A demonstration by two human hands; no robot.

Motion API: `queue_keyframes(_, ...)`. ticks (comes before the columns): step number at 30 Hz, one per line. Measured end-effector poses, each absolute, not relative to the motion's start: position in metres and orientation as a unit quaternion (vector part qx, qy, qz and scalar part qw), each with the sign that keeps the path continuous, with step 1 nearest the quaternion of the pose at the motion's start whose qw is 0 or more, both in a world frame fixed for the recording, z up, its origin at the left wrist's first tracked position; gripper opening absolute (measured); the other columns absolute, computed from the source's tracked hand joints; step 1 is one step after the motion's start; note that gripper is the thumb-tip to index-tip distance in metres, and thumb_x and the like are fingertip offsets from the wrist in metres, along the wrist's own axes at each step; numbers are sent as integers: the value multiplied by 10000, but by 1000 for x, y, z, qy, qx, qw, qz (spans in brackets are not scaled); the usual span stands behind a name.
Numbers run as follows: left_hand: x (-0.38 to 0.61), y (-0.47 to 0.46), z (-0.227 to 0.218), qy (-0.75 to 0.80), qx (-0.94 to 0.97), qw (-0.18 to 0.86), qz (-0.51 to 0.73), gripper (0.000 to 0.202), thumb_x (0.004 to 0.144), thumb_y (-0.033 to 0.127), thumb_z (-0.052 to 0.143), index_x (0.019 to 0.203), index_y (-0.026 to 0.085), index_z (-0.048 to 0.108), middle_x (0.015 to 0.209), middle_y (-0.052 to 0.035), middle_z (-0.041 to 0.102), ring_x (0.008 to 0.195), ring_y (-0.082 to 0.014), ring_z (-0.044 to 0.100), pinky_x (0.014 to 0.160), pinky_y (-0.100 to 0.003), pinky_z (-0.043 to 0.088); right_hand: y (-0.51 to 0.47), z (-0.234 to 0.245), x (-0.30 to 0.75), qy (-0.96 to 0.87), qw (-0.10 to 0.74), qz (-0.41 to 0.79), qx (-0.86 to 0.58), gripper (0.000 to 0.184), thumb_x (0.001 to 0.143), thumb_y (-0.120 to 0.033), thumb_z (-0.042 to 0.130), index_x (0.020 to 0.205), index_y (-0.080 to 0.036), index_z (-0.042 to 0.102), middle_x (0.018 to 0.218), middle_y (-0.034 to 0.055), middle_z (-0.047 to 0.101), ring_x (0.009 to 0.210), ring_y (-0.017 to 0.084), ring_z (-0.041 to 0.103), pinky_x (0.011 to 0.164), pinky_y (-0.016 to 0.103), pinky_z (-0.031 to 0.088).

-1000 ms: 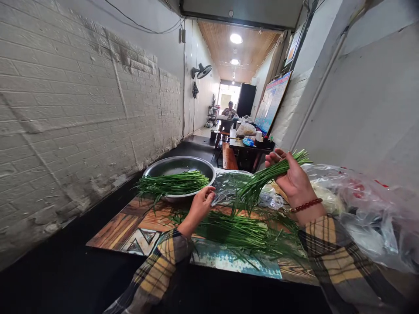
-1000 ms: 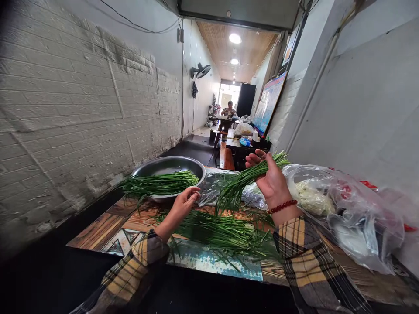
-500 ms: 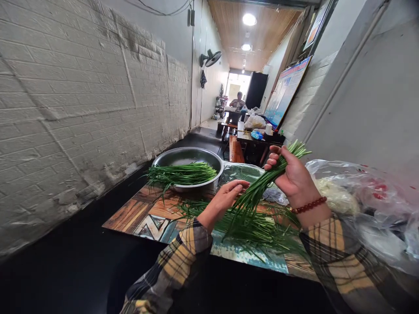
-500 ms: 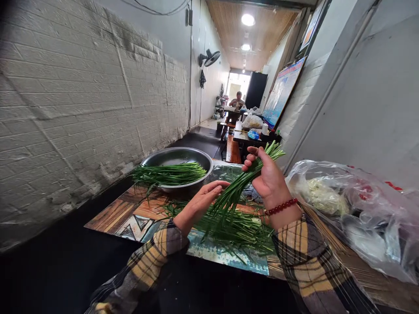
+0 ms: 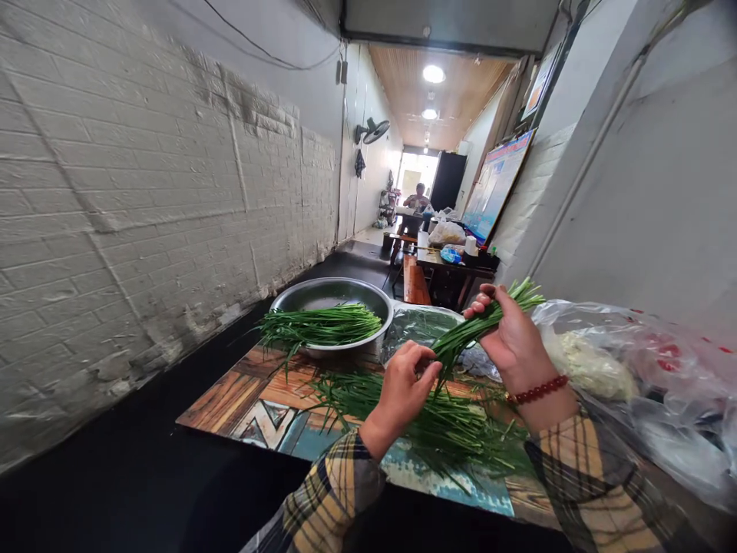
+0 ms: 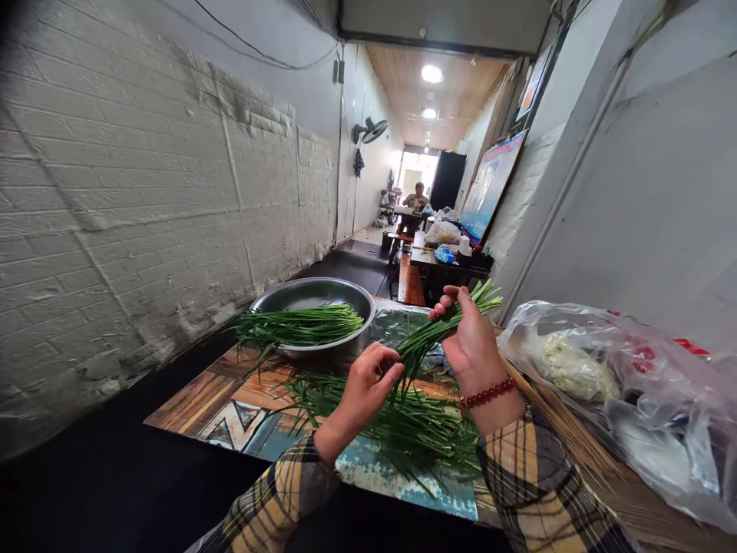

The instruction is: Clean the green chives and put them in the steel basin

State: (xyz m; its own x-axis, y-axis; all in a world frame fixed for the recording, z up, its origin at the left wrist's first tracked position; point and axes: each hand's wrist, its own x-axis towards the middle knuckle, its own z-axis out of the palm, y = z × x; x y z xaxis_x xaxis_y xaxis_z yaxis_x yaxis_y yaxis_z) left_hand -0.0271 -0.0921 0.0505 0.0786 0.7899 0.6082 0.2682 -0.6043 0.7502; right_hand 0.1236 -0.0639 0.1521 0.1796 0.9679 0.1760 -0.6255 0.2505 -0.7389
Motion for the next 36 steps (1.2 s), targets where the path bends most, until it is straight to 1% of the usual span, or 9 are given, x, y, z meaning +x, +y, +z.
queue_keyframes(9, -23, -90, 54, 392, 668, 275, 570, 167, 805, 179, 489, 656, 175, 565, 654, 4, 506, 620, -121, 451, 589, -246, 328, -74, 148, 121, -332, 724, 545, -263, 160, 854, -326, 632, 775, -191, 601, 573, -81, 444, 482, 54, 438, 517, 196, 469)
queue_keyframes(14, -15, -82, 45, 429, 633, 314, 563, 146, 759, 148, 444, 620, 173, 481, 617, 29, 445, 604, -107, 391, 580, -236, 296, -79, 153, 116, -323, 739, 529, -263, 222, 914, -245, 528, 715, -158, 570, 489, -106, 296, 390, 30, 258, 401, 162, 320)
queue_keyframes(17, -18, -75, 31, 453, 580, 369, 568, 148, 764, 161, 428, 619, 177, 449, 592, 42, 387, 581, -102, 353, 556, -229, 278, -81, 162, 125, -308, 757, 519, -250, 283, 948, -203, 444, 682, -152, 527, 463, -107, 259, 366, 28, 214, 368, 162, 239)
queue_keyframes(20, -30, -68, 17, 459, 558, 402, 562, 155, 795, 246, 494, 661, 169, 500, 597, 46, 406, 580, -100, 365, 557, -224, 297, -80, 169, 146, -293, 762, 525, -240, 319, 968, -196, 399, 668, -150, 497, 453, -108, 244, 352, 22, 215, 365, 160, 223)
queue_keyframes(23, -42, -58, 8, 467, 556, 391, 566, 149, 773, 287, 591, 711, 154, 566, 651, 26, 494, 623, -107, 433, 595, -225, 345, -78, 170, 166, -274, 766, 531, -235, 315, 974, -197, 396, 677, -149, 491, 463, -107, 263, 349, 15, 239, 366, 155, 238)
queue_keyframes(25, -47, -53, 4, 466, 560, 375, 573, 129, 757, 234, 609, 852, 152, 636, 769, -7, 576, 697, -125, 504, 645, -234, 392, -77, 168, 173, -260, 767, 539, -232, 314, 976, -199, 390, 684, -149, 492, 468, -106, 269, 346, 14, 254, 362, 152, 250)
queue_keyframes(28, -47, -51, 2, 452, 585, 371, 562, 301, 783, 185, 567, 1066, 187, 669, 955, -53, 639, 845, -164, 578, 738, -267, 445, -74, 163, 178, -252, 762, 552, -225, 299, 971, -190, 390, 696, -153, 502, 471, -103, 279, 343, 18, 272, 358, 152, 265)
queue_keyframes(32, -40, -58, 3, 424, 592, 423, 539, 312, 836, 229, 532, 1111, 188, 671, 1024, -73, 682, 933, -186, 607, 858, -314, 459, -70, 158, 176, -263, 751, 564, -218, 220, 929, -184, 476, 715, -153, 515, 479, -109, 288, 343, 13, 288, 364, 151, 278)
queue_keyframes(36, -30, -70, 8, 363, 590, 515, 506, 326, 866, 333, 533, 1119, 178, 669, 1070, -86, 696, 979, -206, 618, 872, -324, 463, -70, 152, 167, -263, 746, 569, -224, 192, 895, -220, 544, 715, -159, 519, 472, -118, 285, 342, 10, 274, 357, 136, 272)
